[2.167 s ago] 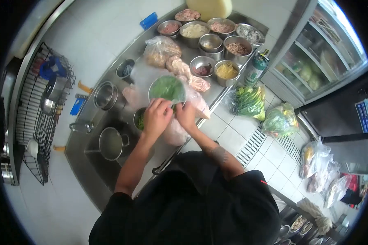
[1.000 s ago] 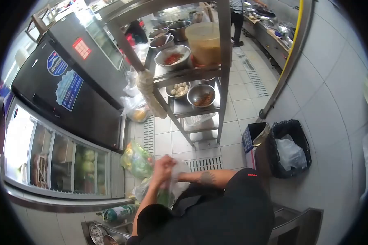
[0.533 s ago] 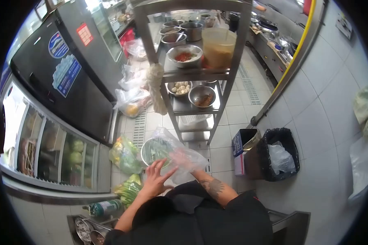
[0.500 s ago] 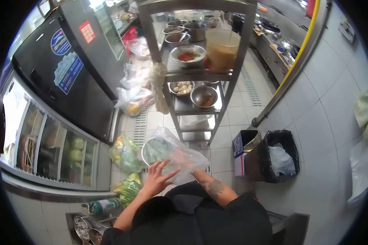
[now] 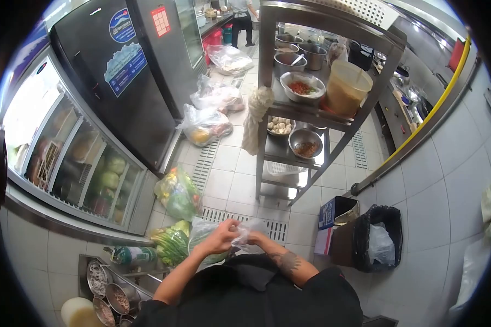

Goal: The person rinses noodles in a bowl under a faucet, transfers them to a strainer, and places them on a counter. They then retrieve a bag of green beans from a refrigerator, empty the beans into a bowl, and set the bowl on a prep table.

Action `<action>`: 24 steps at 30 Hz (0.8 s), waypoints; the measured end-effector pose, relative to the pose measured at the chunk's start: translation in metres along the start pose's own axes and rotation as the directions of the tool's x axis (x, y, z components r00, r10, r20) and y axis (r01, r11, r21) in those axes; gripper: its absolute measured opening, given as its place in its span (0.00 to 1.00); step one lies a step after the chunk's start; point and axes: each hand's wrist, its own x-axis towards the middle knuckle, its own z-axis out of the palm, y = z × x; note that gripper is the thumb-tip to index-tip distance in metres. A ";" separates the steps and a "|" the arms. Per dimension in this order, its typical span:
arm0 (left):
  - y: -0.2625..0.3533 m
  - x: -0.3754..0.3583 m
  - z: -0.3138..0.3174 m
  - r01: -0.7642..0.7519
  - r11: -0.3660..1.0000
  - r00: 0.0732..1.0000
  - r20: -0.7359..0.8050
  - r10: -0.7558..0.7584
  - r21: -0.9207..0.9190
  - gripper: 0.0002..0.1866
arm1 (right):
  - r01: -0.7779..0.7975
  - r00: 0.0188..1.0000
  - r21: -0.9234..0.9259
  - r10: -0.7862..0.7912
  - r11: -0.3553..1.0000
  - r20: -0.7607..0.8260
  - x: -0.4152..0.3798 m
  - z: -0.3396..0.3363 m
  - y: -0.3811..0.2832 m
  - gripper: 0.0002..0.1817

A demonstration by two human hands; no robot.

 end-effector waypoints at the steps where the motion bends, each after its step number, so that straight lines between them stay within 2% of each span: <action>1: -0.001 -0.003 0.001 0.009 0.996 0.995 -0.098 -0.018 -0.083 0.19 | -0.005 1.000 -0.008 0.005 1.000 0.015 0.002 -0.001 -0.008 0.19; 2: 0.000 -0.007 0.004 0.013 0.987 0.980 -0.192 -0.044 -0.158 0.17 | -0.008 1.000 -0.017 0.008 1.000 0.017 0.004 -0.004 -0.016 0.19; 3: -0.002 -0.011 0.005 0.006 0.988 0.980 -0.195 -0.037 -0.156 0.17 | -0.007 1.000 -0.023 0.007 1.000 0.014 0.005 -0.006 -0.023 0.19; 5: -0.008 -0.017 0.008 0.028 0.968 0.946 -0.307 -0.106 -0.248 0.14 | -0.301 0.952 -0.121 0.305 0.946 0.016 0.007 -0.007 -0.055 0.21; 6: -0.012 -0.019 0.013 0.010 0.950 0.894 -0.422 -0.149 -0.313 0.12 | -0.186 0.980 0.088 0.178 0.979 0.088 0.011 -0.004 -0.059 0.21; 7: -0.022 -0.026 0.018 0.005 0.950 0.892 -0.428 -0.146 -0.313 0.12 | -0.188 0.980 0.081 0.181 0.979 0.088 0.011 -0.003 -0.051 0.21; 8: -0.037 -0.035 0.021 0.073 0.924 0.870 -0.430 -0.243 -0.376 0.11 | 0.027 0.999 -0.094 -0.029 0.995 -0.018 0.011 -0.002 -0.041 0.19; 9: -0.045 -0.038 0.023 0.136 0.888 0.839 -0.425 -0.339 -0.439 0.11 | 0.221 0.964 -0.285 -0.252 0.933 -0.079 0.012 -0.004 -0.035 0.17; 10: -0.039 -0.035 0.021 0.074 0.911 0.852 -0.449 -0.270 -0.406 0.11 | 0.107 0.994 -0.368 -0.104 0.923 0.030 0.005 -0.001 -0.072 0.16; 11: -0.036 -0.033 0.024 0.069 0.910 0.849 -0.454 -0.269 -0.410 0.11 | 0.160 0.977 -0.484 -0.209 0.860 -0.049 0.003 0.010 -0.073 0.18; 13: -0.029 -0.031 0.026 0.088 0.936 0.829 -0.495 -0.259 -0.341 0.10 | -0.193 0.981 -0.334 0.187 0.923 -0.051 -0.009 0.010 -0.099 0.18; 14: -0.024 -0.030 0.020 0.125 0.943 0.825 -0.496 -0.271 -0.309 0.10 | -0.194 0.981 -0.340 0.187 0.920 -0.054 -0.006 0.009 -0.088 0.18; 16: -0.022 -0.027 0.016 0.087 0.949 0.812 -0.531 -0.244 -0.303 0.11 | 0.086 0.992 -0.259 -0.108 0.962 -0.072 -0.007 0.015 -0.066 0.15; 17: -0.021 -0.026 0.018 0.054 0.953 0.797 -0.561 -0.221 -0.298 0.12 | 0.072 0.993 -0.262 -0.095 0.962 -0.075 -0.009 0.015 -0.066 0.15; 19: -0.031 -0.030 0.027 0.044 0.946 0.814 -0.537 -0.221 -0.322 0.14 | -0.052 0.998 -0.449 0.067 0.892 0.019 -0.012 0.017 -0.067 0.11; 20: -0.040 -0.034 0.036 0.059 0.907 0.867 -0.428 -0.254 -0.417 0.15 | -0.025 0.998 -0.537 0.050 0.843 0.033 -0.014 0.020 -0.062 0.11; 21: -0.048 -0.040 0.047 0.091 0.860 0.910 -0.308 -0.277 -0.502 0.16 | -0.034 0.997 -0.531 0.062 0.847 0.035 -0.024 0.024 -0.056 0.11; 23: -0.057 -0.049 0.062 0.054 0.883 0.927 -0.306 -0.218 -0.467 0.16 | -0.251 0.964 -0.374 0.266 0.893 -0.010 -0.037 0.026 -0.069 0.09; 24: -0.052 -0.051 0.064 0.098 0.900 0.921 -0.305 -0.244 -0.425 0.16 | -0.242 0.966 -0.373 0.258 0.896 -0.006 -0.032 0.022 -0.064 0.09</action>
